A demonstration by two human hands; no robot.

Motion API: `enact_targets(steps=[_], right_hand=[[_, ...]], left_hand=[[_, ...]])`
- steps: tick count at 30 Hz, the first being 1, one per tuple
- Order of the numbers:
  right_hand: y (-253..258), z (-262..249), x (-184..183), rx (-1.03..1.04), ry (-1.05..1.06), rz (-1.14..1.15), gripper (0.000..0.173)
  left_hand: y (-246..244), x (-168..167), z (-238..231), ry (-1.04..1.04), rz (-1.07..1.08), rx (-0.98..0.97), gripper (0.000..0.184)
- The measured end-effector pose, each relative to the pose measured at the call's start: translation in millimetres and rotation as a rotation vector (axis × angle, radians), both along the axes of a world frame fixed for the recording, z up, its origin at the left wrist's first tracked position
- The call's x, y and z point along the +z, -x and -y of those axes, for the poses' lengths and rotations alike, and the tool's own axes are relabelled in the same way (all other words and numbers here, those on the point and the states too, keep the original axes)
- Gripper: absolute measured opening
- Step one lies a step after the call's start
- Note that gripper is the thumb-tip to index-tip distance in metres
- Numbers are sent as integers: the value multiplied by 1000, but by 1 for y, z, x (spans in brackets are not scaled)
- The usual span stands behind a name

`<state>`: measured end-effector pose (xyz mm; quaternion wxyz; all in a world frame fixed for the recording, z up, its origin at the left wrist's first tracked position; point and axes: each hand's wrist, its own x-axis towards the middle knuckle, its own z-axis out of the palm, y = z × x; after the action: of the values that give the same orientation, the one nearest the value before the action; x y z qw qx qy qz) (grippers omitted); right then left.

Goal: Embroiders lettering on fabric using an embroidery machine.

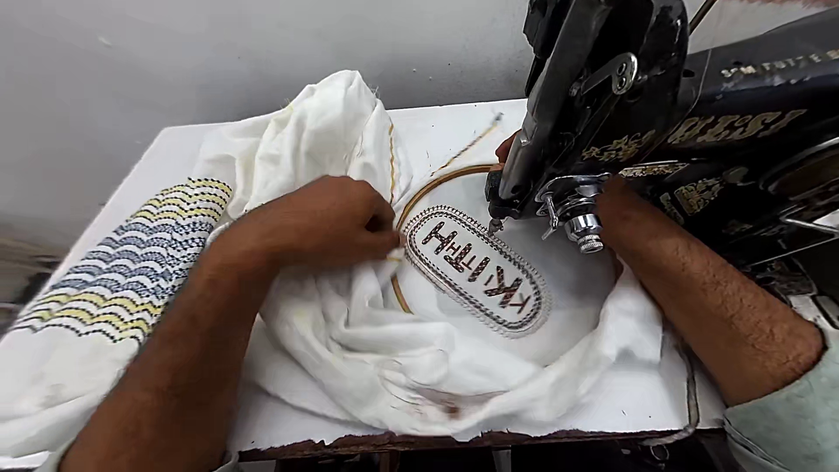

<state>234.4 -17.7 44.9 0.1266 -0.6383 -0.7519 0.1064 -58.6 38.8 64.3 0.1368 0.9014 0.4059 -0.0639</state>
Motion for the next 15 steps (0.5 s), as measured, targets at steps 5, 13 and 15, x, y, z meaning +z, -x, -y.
enact_targets(steps=[5, 13, 15], right_hand=[[-68, -105, -123, 352, -736, 24, 37], [3, 9, 3, 100, -229, -175, 21], [3, 9, 2, 110, -207, -206, 22]], left_hand=[[-10, -2, 27, 704, 334, -483, 28], [-20, -14, 66, 813, 542, -774, 51], [-18, -9, 72, 834, 492, -760, 48]])
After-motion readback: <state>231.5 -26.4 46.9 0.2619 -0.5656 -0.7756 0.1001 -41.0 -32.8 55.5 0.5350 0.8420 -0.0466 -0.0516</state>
